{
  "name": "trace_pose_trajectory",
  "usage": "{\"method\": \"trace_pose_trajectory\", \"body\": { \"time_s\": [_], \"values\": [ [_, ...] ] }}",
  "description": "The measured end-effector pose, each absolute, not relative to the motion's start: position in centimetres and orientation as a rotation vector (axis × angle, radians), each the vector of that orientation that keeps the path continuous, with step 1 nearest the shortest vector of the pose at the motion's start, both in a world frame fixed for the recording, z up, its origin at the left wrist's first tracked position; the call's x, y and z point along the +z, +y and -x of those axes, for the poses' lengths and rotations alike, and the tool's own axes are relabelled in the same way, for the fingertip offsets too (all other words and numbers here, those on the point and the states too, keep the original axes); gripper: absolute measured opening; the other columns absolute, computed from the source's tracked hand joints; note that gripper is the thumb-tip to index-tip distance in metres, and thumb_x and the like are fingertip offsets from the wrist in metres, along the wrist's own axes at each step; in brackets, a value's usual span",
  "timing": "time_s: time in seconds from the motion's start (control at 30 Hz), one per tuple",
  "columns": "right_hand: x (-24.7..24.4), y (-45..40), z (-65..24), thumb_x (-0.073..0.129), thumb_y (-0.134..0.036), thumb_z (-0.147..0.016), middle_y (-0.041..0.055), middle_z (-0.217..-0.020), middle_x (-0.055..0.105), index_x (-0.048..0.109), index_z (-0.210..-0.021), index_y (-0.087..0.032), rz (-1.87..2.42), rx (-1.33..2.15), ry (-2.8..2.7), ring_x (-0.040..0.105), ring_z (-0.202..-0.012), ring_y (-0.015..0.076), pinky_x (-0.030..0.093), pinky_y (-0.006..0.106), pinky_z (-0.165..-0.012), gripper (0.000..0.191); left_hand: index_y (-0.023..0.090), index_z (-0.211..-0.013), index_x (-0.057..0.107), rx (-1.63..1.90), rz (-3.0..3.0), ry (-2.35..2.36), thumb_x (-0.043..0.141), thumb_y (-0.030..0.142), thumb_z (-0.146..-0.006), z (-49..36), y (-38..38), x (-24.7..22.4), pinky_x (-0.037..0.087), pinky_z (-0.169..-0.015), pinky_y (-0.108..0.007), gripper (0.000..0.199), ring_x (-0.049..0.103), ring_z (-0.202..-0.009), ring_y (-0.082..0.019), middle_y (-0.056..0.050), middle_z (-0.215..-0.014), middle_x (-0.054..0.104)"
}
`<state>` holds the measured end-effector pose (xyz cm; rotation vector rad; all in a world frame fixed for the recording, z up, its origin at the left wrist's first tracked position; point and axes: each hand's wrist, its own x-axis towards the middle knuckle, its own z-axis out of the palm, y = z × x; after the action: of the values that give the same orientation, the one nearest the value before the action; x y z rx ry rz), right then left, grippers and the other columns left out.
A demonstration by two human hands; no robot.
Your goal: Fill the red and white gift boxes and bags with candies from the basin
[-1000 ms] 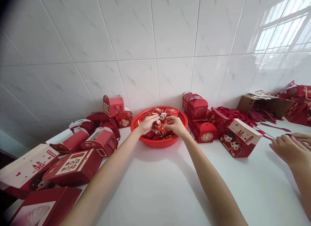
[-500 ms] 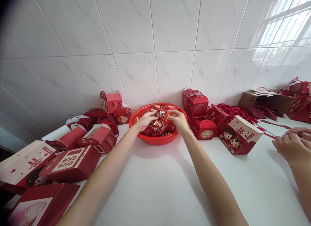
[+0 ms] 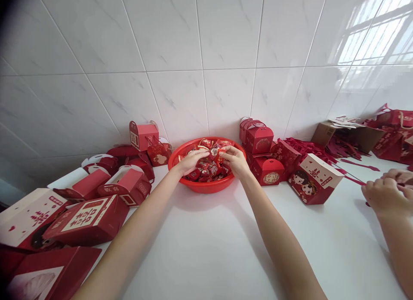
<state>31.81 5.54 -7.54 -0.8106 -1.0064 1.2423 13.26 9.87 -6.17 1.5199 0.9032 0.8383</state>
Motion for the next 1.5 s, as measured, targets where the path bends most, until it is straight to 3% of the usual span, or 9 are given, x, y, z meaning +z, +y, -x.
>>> {"method": "trace_pose_trajectory", "body": {
  "time_s": [0.13, 0.27, 0.43, 0.53, 0.77, 0.93, 1.17, 1.3, 1.5],
  "values": [
    [-7.6, 5.8, -31.9, 0.093, -0.038, -0.049, -0.0038, -0.073, 0.066, 0.062, -0.072, -0.022, 0.770, 1.240, -0.952, 0.062, -0.070, 0.0143, 0.054, 0.031, -0.067, 0.041, 0.018, -0.110, 0.070, 0.827, -1.448, 0.789, 0.054, 0.015, -0.066, -13.1, 10.3, -6.5, 0.051, -0.091, -0.037, 0.047, 0.064, -0.113, -0.027, -0.008, -0.111, 0.072],
    [-7.6, 5.8, -31.9, 0.093, -0.038, -0.051, -0.0064, -0.066, 0.059, 0.061, -0.069, -0.022, 0.751, 1.271, -0.922, 0.056, -0.062, 0.0116, 0.058, 0.035, -0.069, 0.040, 0.019, -0.112, 0.066, 0.962, -1.498, 0.716, 0.053, 0.005, -0.055, -12.9, 10.8, -6.9, 0.047, -0.099, -0.038, 0.060, 0.060, -0.121, -0.027, -0.008, -0.113, 0.071],
    [-7.5, 5.6, -31.7, 0.092, -0.032, -0.050, -0.0028, -0.072, 0.066, 0.067, -0.081, -0.022, 0.854, 1.303, -0.998, 0.061, -0.067, 0.0148, 0.054, 0.031, -0.064, 0.040, 0.022, -0.124, 0.059, 1.033, -1.557, 0.630, 0.065, 0.009, -0.062, -12.9, 11.0, -7.2, 0.038, -0.111, -0.047, 0.063, 0.050, -0.136, -0.031, -0.012, -0.131, 0.064],
    [-7.5, 5.6, -31.5, 0.088, -0.031, -0.054, -0.0019, -0.070, 0.068, 0.072, -0.091, -0.021, 0.929, 1.289, -1.107, 0.060, -0.067, 0.0144, 0.048, 0.027, -0.059, 0.041, 0.026, -0.135, 0.054, 0.972, -1.584, 0.564, 0.063, 0.009, -0.064, -12.9, 11.0, -7.4, 0.032, -0.116, -0.049, 0.073, 0.042, -0.143, -0.032, -0.012, -0.144, 0.055],
    [-8.0, 6.1, -31.0, 0.084, -0.032, -0.055, -0.0020, -0.066, 0.066, 0.074, -0.085, -0.020, 0.965, 1.172, -1.236, 0.059, -0.066, 0.0155, 0.047, 0.030, -0.065, 0.034, 0.030, -0.147, 0.044, 0.919, -1.668, 0.528, 0.066, 0.009, -0.068, -12.9, 11.2, -8.0, 0.030, -0.119, -0.048, 0.084, 0.034, -0.148, -0.031, -0.011, -0.156, 0.042],
    [-8.3, 6.4, -30.6, 0.082, -0.032, -0.054, -0.0032, -0.064, 0.064, 0.070, -0.083, -0.021, 0.947, 1.069, -1.101, 0.056, -0.060, 0.0145, 0.047, 0.030, -0.060, 0.034, 0.020, -0.143, 0.048, 0.996, -1.689, 0.778, 0.071, 0.014, -0.073, -13.1, 11.0, -7.9, 0.041, -0.112, -0.047, 0.074, 0.054, -0.132, -0.028, -0.015, -0.141, 0.056],
    [-7.7, 6.3, -30.8, 0.082, -0.028, -0.051, -0.0057, -0.064, 0.063, 0.063, -0.079, -0.023, 0.818, 1.126, -0.820, 0.059, -0.060, 0.0139, 0.053, 0.029, -0.056, 0.034, 0.017, -0.109, 0.070, 0.916, -1.920, 0.969, 0.061, 0.021, -0.086, -13.2, 10.8, -7.6, 0.049, -0.104, -0.039, 0.025, 0.064, -0.116, -0.024, -0.009, -0.120, 0.071],
    [-7.7, 6.5, -31.0, 0.084, -0.024, -0.052, -0.0033, -0.071, 0.068, 0.063, -0.077, -0.023, 0.764, 1.153, -0.774, 0.064, -0.067, 0.0159, 0.057, 0.030, -0.060, 0.032, 0.016, -0.106, 0.072, 0.670, -2.090, 1.203, 0.060, 0.017, -0.083, -13.1, 11.4, -8.5, 0.053, -0.096, -0.035, 0.026, 0.069, -0.103, -0.024, -0.009, -0.104, 0.076],
    [-7.9, 6.3, -31.2, 0.086, -0.023, -0.055, -0.0028, -0.074, 0.068, 0.063, -0.076, -0.022, 0.703, 1.178, -0.777, 0.066, -0.074, 0.0177, 0.061, 0.037, -0.071, 0.031, 0.022, -0.113, 0.072, 0.329, -2.260, 1.352, 0.068, 0.016, -0.071, -13.1, 10.9, -8.3, 0.052, -0.089, -0.028, 0.043, 0.067, -0.108, -0.025, -0.006, -0.115, 0.074]
  ]
}}
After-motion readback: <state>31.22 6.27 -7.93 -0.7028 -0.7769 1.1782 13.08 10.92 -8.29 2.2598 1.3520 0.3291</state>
